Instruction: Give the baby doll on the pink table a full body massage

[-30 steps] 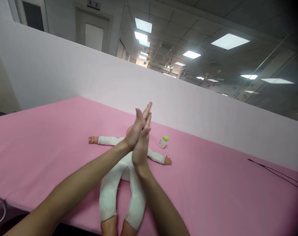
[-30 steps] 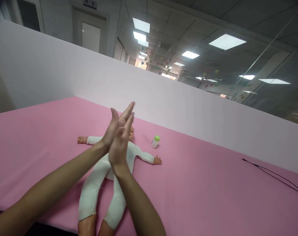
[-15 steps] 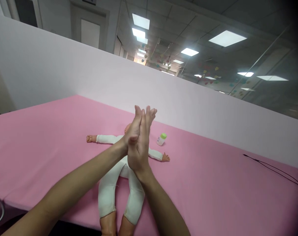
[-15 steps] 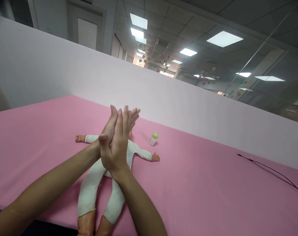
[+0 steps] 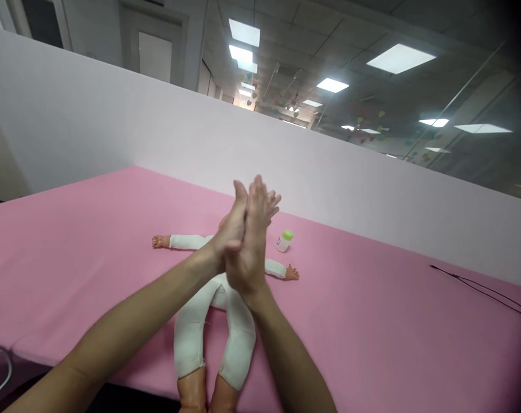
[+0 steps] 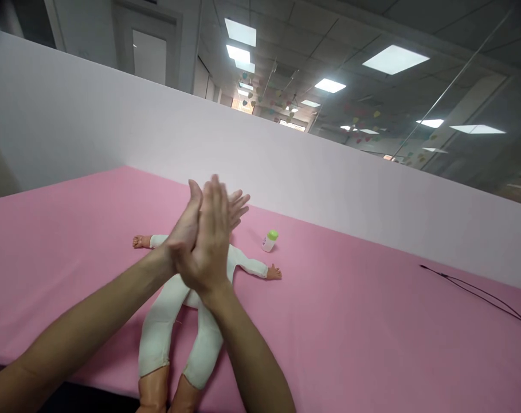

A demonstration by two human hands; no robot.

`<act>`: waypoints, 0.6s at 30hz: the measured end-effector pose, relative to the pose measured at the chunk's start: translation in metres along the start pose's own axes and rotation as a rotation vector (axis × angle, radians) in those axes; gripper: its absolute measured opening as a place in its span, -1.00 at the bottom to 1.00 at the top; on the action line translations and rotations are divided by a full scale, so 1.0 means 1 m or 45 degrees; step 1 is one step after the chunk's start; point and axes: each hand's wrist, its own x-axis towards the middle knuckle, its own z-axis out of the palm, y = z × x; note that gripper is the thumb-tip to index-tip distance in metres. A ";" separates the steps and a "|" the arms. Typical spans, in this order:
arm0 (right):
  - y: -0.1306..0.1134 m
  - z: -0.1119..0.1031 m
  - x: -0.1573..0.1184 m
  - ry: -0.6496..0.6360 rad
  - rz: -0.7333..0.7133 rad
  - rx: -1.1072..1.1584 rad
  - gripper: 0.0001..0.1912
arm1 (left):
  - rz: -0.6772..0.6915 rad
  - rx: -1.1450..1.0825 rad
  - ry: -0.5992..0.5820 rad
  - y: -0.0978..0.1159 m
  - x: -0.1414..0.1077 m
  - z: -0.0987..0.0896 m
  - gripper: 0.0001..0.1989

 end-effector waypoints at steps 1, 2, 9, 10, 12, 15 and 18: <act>0.007 -0.002 0.002 0.057 0.051 0.070 -0.24 | -0.049 -0.067 -0.025 0.001 -0.001 0.002 -0.15; 0.014 -0.003 0.004 0.117 0.107 0.137 -0.27 | -0.081 -0.116 -0.048 0.002 -0.002 0.005 -0.14; 0.005 0.002 -0.001 0.128 0.047 0.163 -0.27 | 0.098 -0.026 0.037 0.017 -0.003 0.001 -0.13; 0.000 0.001 -0.001 0.092 0.010 0.152 -0.27 | 0.112 0.038 0.043 0.019 -0.002 -0.001 -0.14; -0.006 -0.005 0.002 0.034 -0.016 0.150 -0.30 | 0.133 0.194 0.063 0.023 -0.002 -0.005 -0.15; 0.000 -0.023 0.010 0.045 0.041 0.192 -0.36 | 0.166 0.361 0.127 0.026 -0.003 -0.009 -0.16; 0.020 -0.039 0.010 0.115 0.187 0.241 -0.50 | 0.189 0.385 0.166 0.018 -0.005 -0.016 -0.16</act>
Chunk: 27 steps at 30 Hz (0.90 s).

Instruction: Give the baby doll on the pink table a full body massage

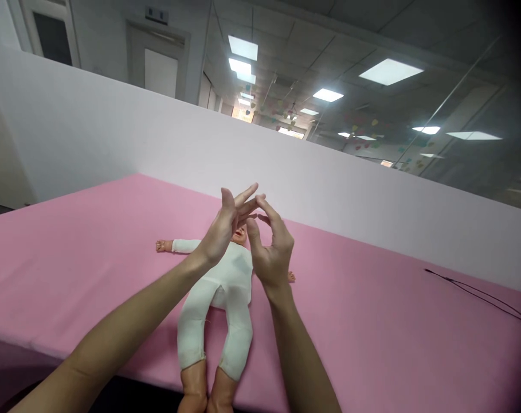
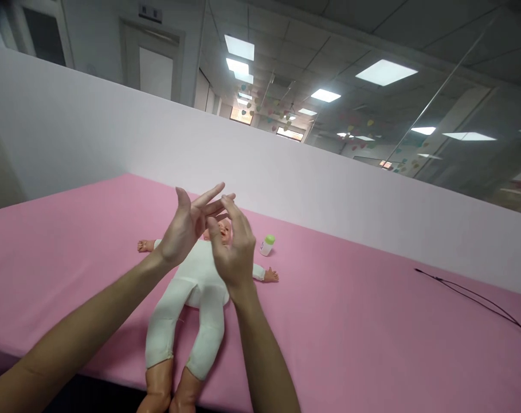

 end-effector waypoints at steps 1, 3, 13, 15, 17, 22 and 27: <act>0.009 -0.004 -0.003 0.009 0.074 0.015 -0.55 | 0.002 0.005 0.017 -0.007 -0.002 -0.002 -0.18; 0.030 -0.008 -0.017 -0.021 0.251 0.035 -0.62 | -0.014 0.051 0.075 -0.028 -0.010 -0.007 -0.23; 0.117 0.015 -0.109 -0.194 0.435 -0.216 -0.68 | 0.105 0.906 0.143 -0.146 -0.056 -0.040 -0.58; 0.116 0.014 -0.109 -0.216 0.403 -0.242 -0.67 | 0.173 1.060 0.136 -0.152 -0.058 -0.042 -0.64; 0.116 0.012 -0.109 -0.229 0.394 -0.266 -0.67 | 0.230 1.131 0.118 -0.153 -0.058 -0.044 -0.68; 0.128 0.007 -0.112 -0.228 0.398 -0.353 -0.65 | 0.329 1.219 -0.030 -0.152 -0.059 -0.050 -0.71; 0.130 0.004 -0.113 -0.210 0.410 -0.395 -0.62 | 0.309 1.267 -0.074 -0.163 -0.058 -0.056 -0.71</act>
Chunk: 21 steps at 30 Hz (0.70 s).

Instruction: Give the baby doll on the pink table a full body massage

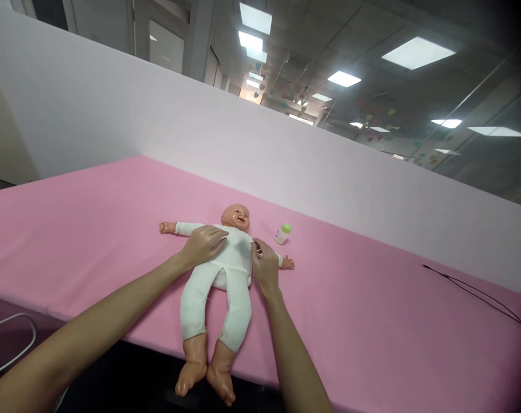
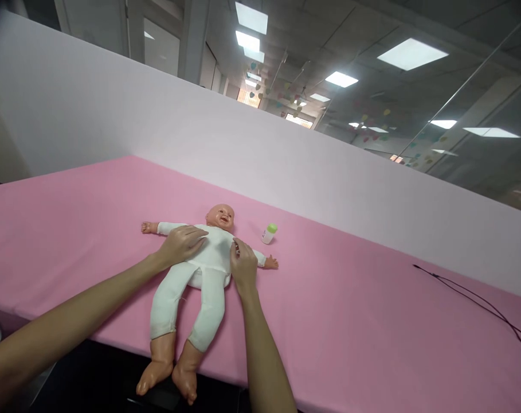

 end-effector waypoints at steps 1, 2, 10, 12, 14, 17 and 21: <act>-0.002 -0.001 0.000 -0.001 0.006 0.001 -0.62 | 0.005 0.008 0.002 -0.001 0.000 0.001 -0.70; -0.004 -0.002 0.000 -0.003 0.015 0.006 -0.61 | 0.014 0.011 0.006 -0.002 0.000 0.001 -0.68; -0.022 -0.004 -0.002 -0.149 -0.273 0.116 -0.71 | 0.127 -0.170 -0.063 0.007 0.000 -0.004 -0.72; -0.023 -0.002 -0.003 -0.137 -0.263 0.101 -0.71 | 0.171 -0.187 -0.091 0.008 0.000 -0.004 -0.72; -0.020 0.000 -0.002 -0.068 -0.157 0.073 -0.68 | 0.137 -0.138 -0.045 0.007 -0.001 -0.002 -0.72; -0.008 -0.002 0.002 -0.030 0.027 -0.009 -0.65 | -0.046 0.017 0.014 0.002 0.000 -0.003 -0.70; 0.014 -0.015 0.007 -0.075 0.170 -0.228 -0.60 | -0.303 0.294 -0.098 -0.008 0.003 -0.014 -0.72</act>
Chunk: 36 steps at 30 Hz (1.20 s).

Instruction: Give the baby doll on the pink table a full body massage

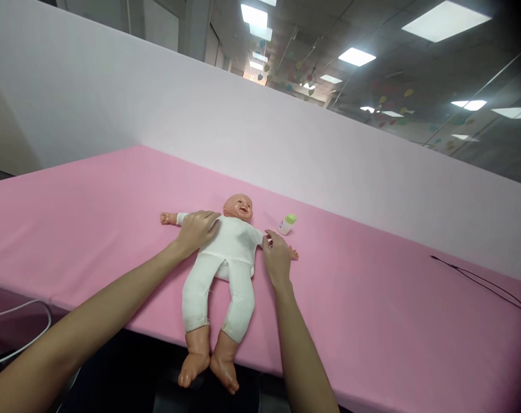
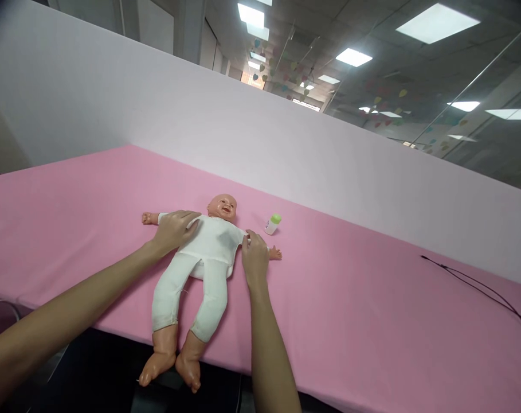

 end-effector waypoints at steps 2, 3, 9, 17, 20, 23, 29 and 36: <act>0.010 -0.005 0.002 0.013 0.041 -0.117 -0.58 | -0.091 0.136 -0.078 -0.006 0.002 -0.005 -0.74; 0.014 -0.006 0.003 0.013 0.054 -0.159 -0.57 | -0.111 0.179 -0.112 -0.008 0.003 -0.007 -0.74; 0.020 0.004 0.002 -0.190 -0.069 -0.043 -0.54 | 0.047 0.056 -0.231 -0.009 0.001 0.002 -0.63; 0.029 0.014 -0.006 -0.541 -0.024 -0.344 -0.34 | -0.075 0.246 -0.286 -0.043 -0.008 0.032 -0.45; 0.037 0.008 -0.005 -0.491 0.158 -0.520 -0.26 | -0.233 0.351 -0.265 -0.054 -0.009 0.032 -0.39; 0.040 0.003 -0.002 -0.341 0.309 -0.480 -0.16 | -0.289 0.326 -0.154 -0.054 -0.006 0.029 -0.34; 0.022 0.006 0.001 -0.156 0.057 -0.030 -0.09 | 0.054 -0.260 -0.205 -0.026 0.001 0.022 -0.27; 0.013 0.028 -0.007 -0.611 -0.183 0.074 -0.18 | 0.162 -0.406 -0.628 -0.023 -0.003 0.027 -0.27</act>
